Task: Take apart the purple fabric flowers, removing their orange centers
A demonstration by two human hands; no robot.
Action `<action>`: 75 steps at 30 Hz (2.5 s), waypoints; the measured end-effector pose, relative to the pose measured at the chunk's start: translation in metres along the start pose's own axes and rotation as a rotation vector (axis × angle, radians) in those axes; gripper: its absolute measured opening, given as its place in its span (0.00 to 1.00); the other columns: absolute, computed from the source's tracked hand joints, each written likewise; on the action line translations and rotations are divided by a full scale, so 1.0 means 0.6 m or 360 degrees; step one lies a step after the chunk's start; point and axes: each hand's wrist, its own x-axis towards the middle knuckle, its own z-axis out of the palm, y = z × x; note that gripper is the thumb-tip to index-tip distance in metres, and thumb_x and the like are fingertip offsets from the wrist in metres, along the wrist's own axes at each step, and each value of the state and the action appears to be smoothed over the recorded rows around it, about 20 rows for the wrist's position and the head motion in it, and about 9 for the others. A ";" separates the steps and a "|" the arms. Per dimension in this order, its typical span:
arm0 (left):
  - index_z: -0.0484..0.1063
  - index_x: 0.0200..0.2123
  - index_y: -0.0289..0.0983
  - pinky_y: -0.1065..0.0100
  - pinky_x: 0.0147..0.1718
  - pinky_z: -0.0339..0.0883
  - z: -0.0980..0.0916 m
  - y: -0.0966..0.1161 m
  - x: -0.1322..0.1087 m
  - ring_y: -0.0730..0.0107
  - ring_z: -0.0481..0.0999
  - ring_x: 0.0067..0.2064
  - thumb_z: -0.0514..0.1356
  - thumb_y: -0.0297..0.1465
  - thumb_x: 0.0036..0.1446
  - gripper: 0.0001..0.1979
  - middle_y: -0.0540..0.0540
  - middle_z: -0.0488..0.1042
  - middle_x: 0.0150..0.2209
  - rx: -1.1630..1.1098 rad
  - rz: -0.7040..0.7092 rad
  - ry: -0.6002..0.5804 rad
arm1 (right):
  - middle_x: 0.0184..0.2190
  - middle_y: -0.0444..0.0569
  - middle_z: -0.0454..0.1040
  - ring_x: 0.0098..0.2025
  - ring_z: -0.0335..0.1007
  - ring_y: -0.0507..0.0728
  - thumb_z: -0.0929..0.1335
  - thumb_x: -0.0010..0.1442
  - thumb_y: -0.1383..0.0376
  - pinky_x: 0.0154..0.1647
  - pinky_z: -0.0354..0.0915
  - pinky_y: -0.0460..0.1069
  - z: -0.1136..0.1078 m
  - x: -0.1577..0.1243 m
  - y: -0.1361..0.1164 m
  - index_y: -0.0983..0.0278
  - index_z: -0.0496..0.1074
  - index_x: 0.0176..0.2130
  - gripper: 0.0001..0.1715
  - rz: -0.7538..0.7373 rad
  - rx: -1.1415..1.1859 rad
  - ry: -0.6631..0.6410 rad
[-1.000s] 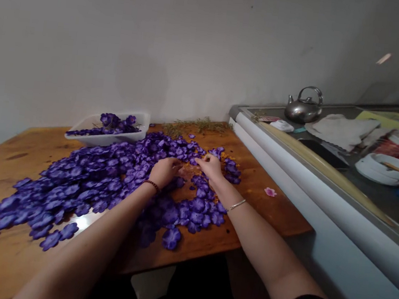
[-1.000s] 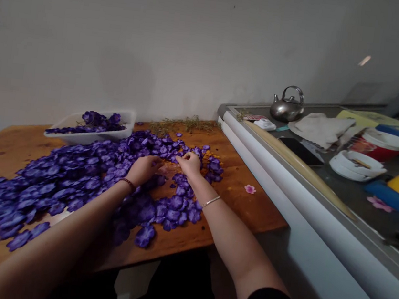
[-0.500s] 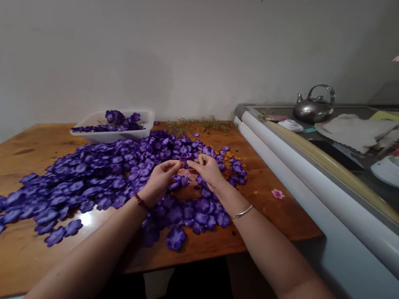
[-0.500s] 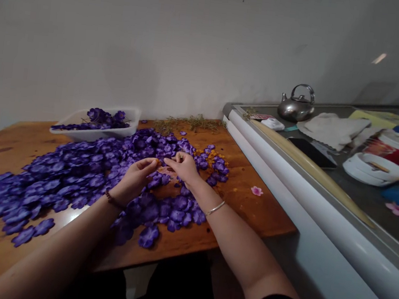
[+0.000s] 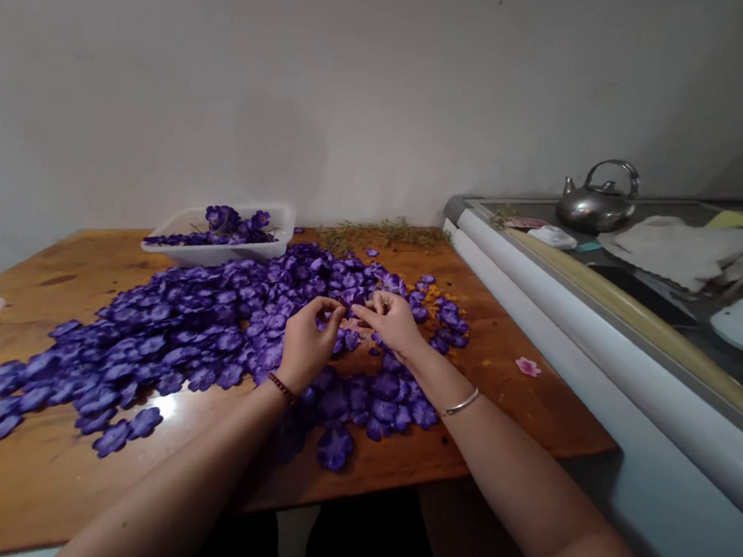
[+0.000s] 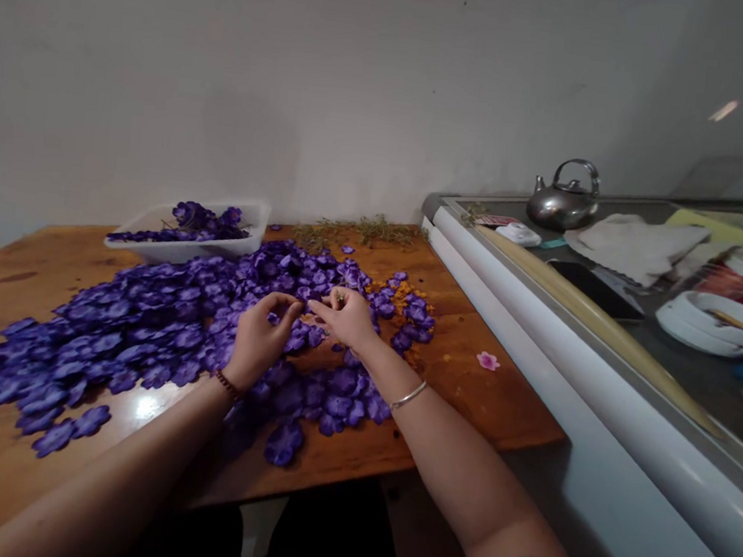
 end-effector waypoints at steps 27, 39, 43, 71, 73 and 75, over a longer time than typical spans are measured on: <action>0.68 0.35 0.39 0.67 0.37 0.70 0.001 0.013 -0.013 0.63 0.75 0.45 0.53 0.33 0.59 0.06 0.43 0.76 0.41 0.0003 0.0058 0.0044 | 0.17 0.36 0.53 0.21 0.58 0.50 0.75 0.39 0.50 0.30 0.70 0.51 0.018 -0.012 0.006 0.60 0.50 0.18 0.32 0.0029 0.0064 0.0078; 0.66 0.32 0.40 0.62 0.39 0.69 -0.002 0.014 -0.008 0.58 0.78 0.41 0.55 0.33 0.56 0.04 0.41 0.78 0.41 0.0176 -0.0023 0.0004 | 0.18 0.41 0.61 0.23 0.61 0.51 0.71 0.45 0.54 0.25 0.64 0.47 0.022 -0.024 0.000 0.60 0.51 0.17 0.27 -0.0274 -0.0324 0.0192; 0.66 0.32 0.40 0.63 0.40 0.69 -0.003 0.010 -0.005 0.60 0.78 0.42 0.54 0.34 0.57 0.05 0.42 0.78 0.41 0.0022 -0.0040 -0.0004 | 0.17 0.40 0.59 0.23 0.57 0.50 0.70 0.46 0.55 0.24 0.59 0.46 0.020 -0.025 -0.004 0.60 0.50 0.17 0.26 -0.0309 -0.0540 0.0275; 0.70 0.28 0.36 0.72 0.28 0.68 0.009 0.012 0.009 0.74 0.71 0.28 0.64 0.47 0.43 0.19 0.51 0.71 0.26 -0.1150 -0.0568 -0.0222 | 0.27 0.41 0.72 0.29 0.68 0.52 0.76 0.36 0.55 0.32 0.70 0.50 0.013 -0.012 -0.008 0.60 0.54 0.22 0.29 0.0108 0.0196 0.0071; 0.70 0.28 0.36 0.72 0.29 0.68 0.009 0.010 0.009 0.74 0.71 0.28 0.63 0.45 0.45 0.17 0.50 0.72 0.26 -0.1083 -0.0512 -0.0189 | 0.23 0.38 0.67 0.26 0.65 0.51 0.75 0.38 0.56 0.30 0.69 0.49 0.012 -0.012 -0.008 0.60 0.54 0.22 0.27 0.0161 0.0221 0.0060; 0.70 0.27 0.36 0.71 0.29 0.68 0.010 0.008 0.009 0.73 0.72 0.28 0.63 0.44 0.47 0.16 0.50 0.73 0.26 -0.1010 -0.0475 -0.0151 | 0.20 0.36 0.61 0.23 0.61 0.49 0.75 0.39 0.56 0.28 0.69 0.48 0.010 -0.011 -0.009 0.60 0.55 0.22 0.25 0.0216 0.0265 0.0041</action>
